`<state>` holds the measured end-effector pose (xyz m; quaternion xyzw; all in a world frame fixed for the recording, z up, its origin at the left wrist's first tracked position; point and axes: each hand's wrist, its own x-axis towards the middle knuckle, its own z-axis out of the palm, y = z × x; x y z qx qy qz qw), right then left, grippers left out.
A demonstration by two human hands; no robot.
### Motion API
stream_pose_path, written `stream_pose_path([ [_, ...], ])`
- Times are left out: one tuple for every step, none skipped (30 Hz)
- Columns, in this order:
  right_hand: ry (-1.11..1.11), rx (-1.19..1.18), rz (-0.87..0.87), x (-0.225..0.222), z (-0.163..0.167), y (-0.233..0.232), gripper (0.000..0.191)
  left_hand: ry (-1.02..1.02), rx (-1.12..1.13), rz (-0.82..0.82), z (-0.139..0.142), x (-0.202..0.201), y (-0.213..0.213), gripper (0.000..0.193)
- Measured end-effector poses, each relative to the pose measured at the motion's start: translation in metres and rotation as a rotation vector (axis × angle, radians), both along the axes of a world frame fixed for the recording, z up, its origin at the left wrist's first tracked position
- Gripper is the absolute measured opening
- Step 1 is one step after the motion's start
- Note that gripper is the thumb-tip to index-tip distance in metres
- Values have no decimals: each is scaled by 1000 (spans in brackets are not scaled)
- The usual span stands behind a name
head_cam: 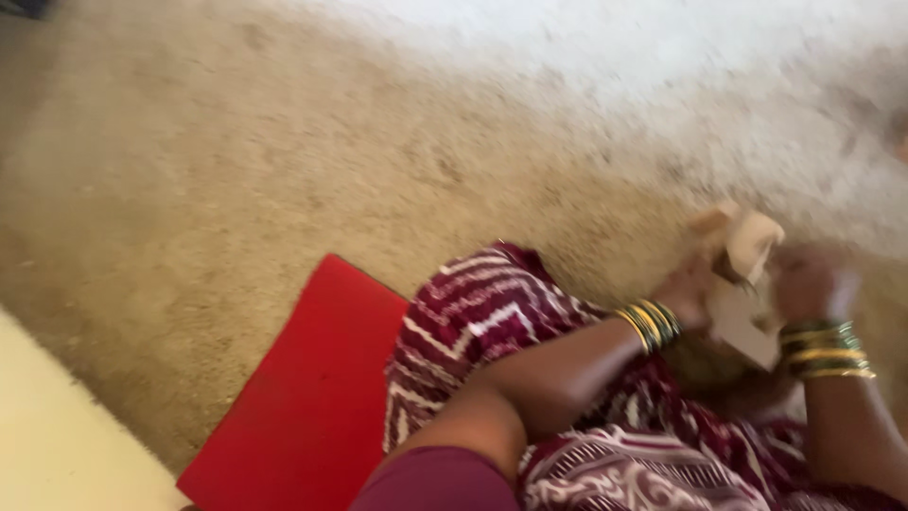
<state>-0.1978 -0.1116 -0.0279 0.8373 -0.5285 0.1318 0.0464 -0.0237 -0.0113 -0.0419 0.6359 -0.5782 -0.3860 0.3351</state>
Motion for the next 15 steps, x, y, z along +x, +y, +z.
stream_pose_path([
  [-59,31,-75,-18,2,-4,18,-16,-138,34,-4,-2,0,132],
  [-94,65,-160,-38,5,-7,18,-28,-270,66,-8,-6,0,132],
  [-112,95,-243,-61,7,-4,18,29,-231,91,-10,-7,-1,120],
  [-131,124,-329,-85,9,0,18,85,-183,104,-10,-11,1,108],
  [-149,152,-420,-109,11,7,19,178,-146,96,-10,-16,5,102],
  [-167,162,-488,-130,12,14,19,265,-124,84,-7,-15,4,96],
  [-191,164,-556,-148,13,18,19,796,-62,18,-1,-15,1,86],
  [-226,154,-611,-167,18,19,20,1323,36,-40,5,-16,0,77],
  [-265,148,-653,-184,26,18,20,1022,27,-42,11,-18,4,75],
  [-297,138,-693,-194,33,20,21,720,9,-41,16,-14,9,73],
  [-342,120,-690,-198,43,14,22,414,-28,-38,20,-11,11,71],
  [-381,103,-670,-193,50,9,22,573,-135,-51,24,-10,15,88],
  [-423,89,-645,-182,56,4,23,732,-243,-59,26,-10,18,105],
  [-466,114,-547,-163,60,0,24,563,-309,-25,27,-8,20,120],
  [-499,137,-418,-135,59,-3,24,392,-374,15,26,-5,23,135],
])
